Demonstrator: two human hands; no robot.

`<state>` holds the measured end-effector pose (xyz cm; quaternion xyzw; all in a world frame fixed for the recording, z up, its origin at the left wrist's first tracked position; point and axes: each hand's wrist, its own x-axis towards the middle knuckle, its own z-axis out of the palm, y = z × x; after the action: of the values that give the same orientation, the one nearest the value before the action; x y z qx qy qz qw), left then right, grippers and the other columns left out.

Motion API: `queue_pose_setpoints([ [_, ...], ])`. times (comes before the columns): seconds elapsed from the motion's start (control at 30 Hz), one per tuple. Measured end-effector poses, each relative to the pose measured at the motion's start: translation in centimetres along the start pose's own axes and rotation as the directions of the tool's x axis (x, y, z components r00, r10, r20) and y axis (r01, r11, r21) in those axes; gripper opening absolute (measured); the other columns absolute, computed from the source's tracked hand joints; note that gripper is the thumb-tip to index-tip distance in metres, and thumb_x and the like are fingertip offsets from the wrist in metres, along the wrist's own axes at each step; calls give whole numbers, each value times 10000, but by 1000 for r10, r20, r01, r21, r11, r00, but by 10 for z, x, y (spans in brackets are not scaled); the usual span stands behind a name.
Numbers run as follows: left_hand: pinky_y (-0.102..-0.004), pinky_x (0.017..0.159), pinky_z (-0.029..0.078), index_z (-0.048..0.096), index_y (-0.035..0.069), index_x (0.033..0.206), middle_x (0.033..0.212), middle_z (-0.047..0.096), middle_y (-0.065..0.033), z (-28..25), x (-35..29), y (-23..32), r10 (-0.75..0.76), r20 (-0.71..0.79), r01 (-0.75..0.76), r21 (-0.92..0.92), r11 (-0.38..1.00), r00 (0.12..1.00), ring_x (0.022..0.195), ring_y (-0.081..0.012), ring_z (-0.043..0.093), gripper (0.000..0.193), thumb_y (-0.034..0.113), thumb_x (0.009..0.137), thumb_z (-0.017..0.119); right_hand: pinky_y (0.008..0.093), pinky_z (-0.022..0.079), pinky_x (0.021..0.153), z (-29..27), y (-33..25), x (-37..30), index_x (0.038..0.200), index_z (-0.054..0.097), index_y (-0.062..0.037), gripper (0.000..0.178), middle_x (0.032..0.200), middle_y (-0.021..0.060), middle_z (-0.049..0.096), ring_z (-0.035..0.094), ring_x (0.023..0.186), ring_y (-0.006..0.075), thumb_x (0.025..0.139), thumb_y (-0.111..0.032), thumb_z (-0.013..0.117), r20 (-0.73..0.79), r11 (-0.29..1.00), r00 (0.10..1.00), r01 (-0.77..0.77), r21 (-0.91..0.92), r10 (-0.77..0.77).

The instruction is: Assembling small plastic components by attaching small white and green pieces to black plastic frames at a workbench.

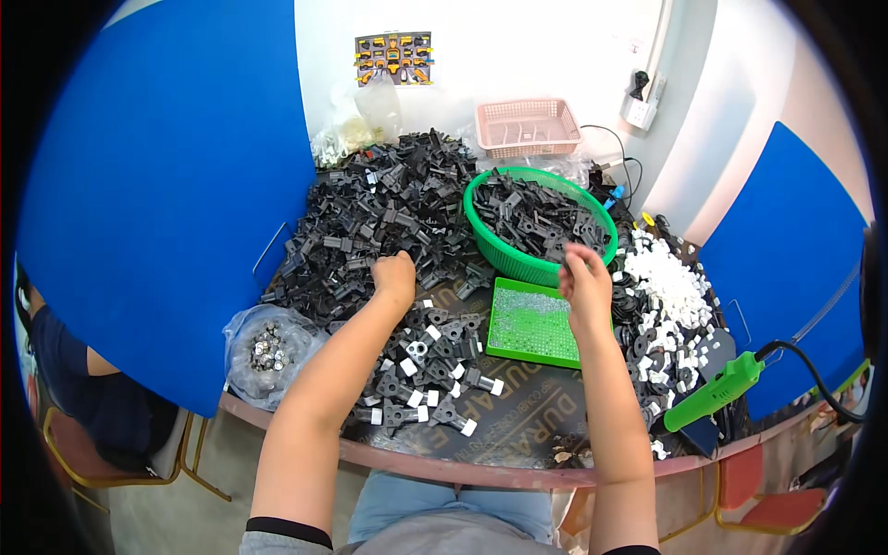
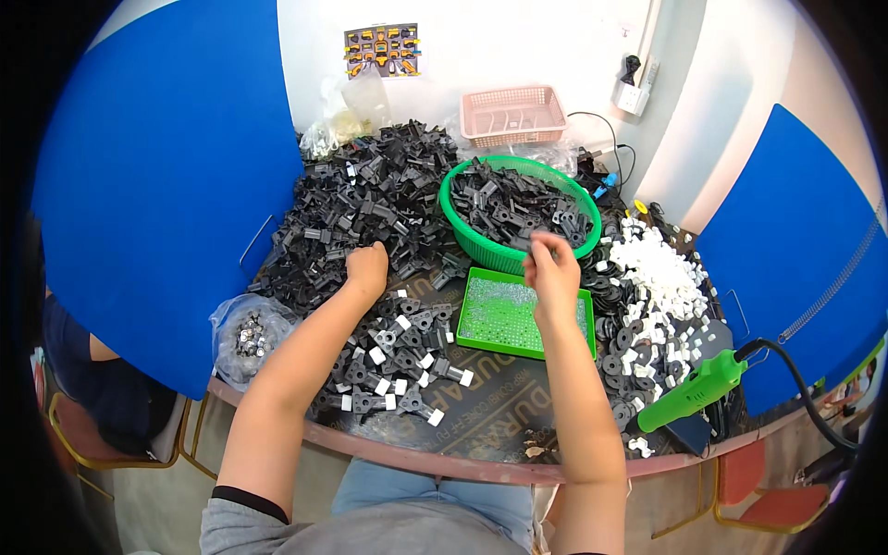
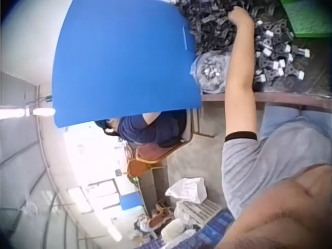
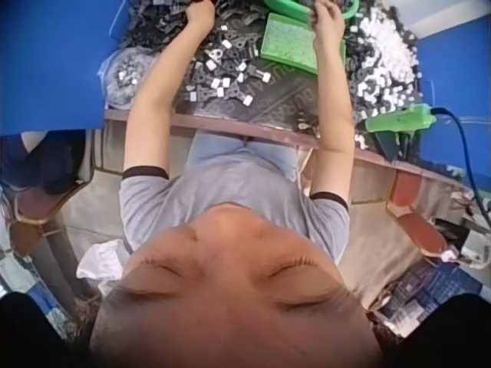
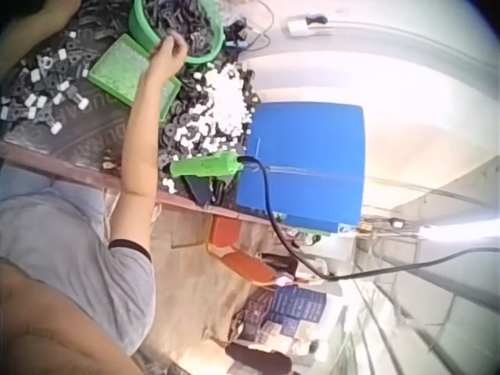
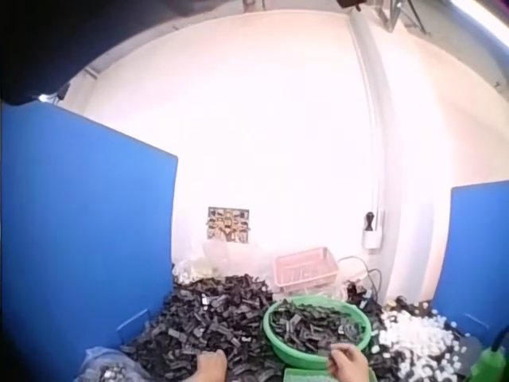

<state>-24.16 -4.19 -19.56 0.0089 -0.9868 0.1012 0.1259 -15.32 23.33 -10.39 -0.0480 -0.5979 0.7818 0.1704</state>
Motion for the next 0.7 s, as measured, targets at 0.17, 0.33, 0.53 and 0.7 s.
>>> queue_pose_setpoints([
  [0.17,-354,680,519,553,54,948,873,662,-127,-22,-5,-14,-29,-60,27,-32,999,998,839,-277,641,167,136,805,578,197,318,419,-33,27,-19,921,591,-60,91,622,-24,494,429,477,60,857,-125,592,32,971,984,-179,159,177],
  [0.33,-422,746,510,546,36,1067,888,636,-201,-57,-16,-36,-103,43,111,-515,850,994,899,-343,620,292,117,788,585,203,288,428,-45,58,-32,931,552,-62,130,634,-38,440,386,495,60,857,-153,609,124,925,954,-295,239,272],
  [0.53,-259,627,524,514,39,1159,806,603,-93,-82,-71,5,118,176,175,-984,19,977,728,-158,654,384,-6,778,500,202,346,399,-22,45,-64,917,565,-15,181,592,-9,520,451,449,64,813,-114,676,336,967,907,-233,-105,255],
  [0.7,-285,718,546,443,37,1218,912,578,-91,-91,-124,63,418,45,64,-997,-31,907,802,-143,611,345,4,874,449,214,476,464,-9,40,-83,941,552,18,250,674,51,609,585,554,95,779,-83,713,398,961,875,-235,-149,276],
])
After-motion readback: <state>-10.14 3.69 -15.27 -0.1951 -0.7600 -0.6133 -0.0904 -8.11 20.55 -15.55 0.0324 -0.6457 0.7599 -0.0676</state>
